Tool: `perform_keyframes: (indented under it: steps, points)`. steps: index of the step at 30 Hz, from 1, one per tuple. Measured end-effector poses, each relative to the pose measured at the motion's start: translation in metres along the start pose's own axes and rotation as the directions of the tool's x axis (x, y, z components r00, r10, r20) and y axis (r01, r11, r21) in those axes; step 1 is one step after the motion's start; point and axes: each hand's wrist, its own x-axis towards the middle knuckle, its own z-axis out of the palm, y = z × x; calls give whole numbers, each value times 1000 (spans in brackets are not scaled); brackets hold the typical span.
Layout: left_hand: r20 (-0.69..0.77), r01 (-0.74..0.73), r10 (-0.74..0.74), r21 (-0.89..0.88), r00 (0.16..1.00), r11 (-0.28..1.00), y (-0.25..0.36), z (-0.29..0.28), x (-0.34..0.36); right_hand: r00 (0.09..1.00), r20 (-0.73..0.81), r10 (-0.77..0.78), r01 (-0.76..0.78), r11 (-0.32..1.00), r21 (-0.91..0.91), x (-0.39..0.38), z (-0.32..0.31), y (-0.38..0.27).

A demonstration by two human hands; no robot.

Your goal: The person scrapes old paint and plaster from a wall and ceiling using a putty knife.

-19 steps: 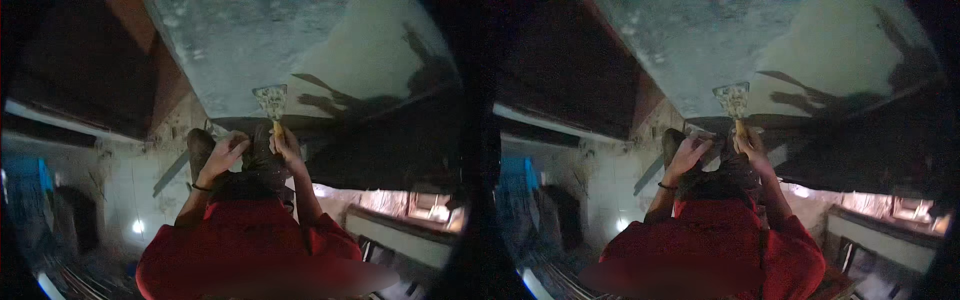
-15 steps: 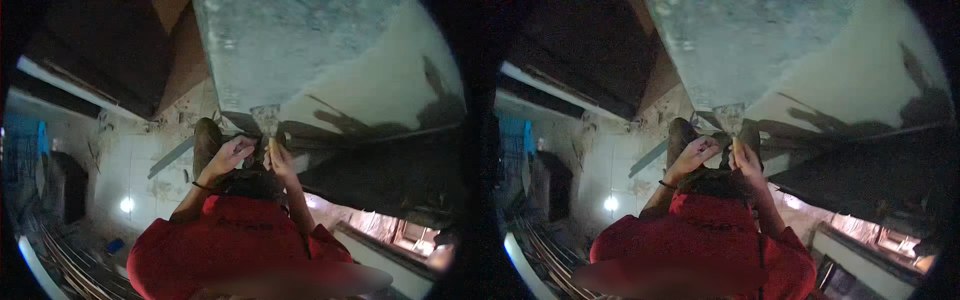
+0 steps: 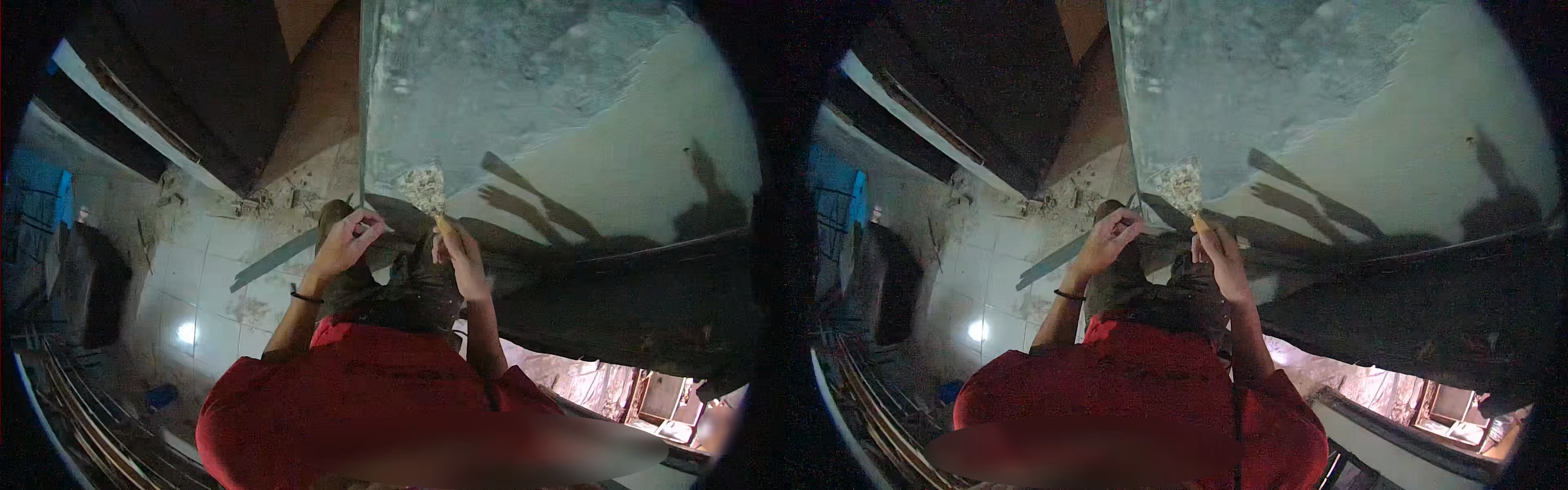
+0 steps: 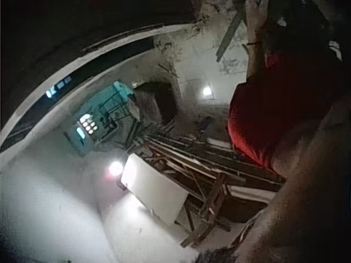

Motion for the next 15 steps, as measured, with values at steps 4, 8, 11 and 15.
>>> perform_keyframes:
  steps: [4, 8, 11, 15]
  points:
    - [35, -37, 38, -24, 999, 999, 3, 1, 0, 999, -43, 28, -31, 997, -76, -2, 5, -6]
    - [104, 72, -65, -58, 992, 996, 6, 2, -7, 997, -74, 17, -21, 998, -58, -14, 3, -7]
    - [69, -30, 30, -3, 997, 1000, 3, 3, -3, 994, -111, 20, -32, 994, -103, -12, 0, 6]
    - [-34, -205, 213, 160, 976, 965, -2, -5, 25, 974, -216, -72, 53, 994, -93, 9, 6, -4]
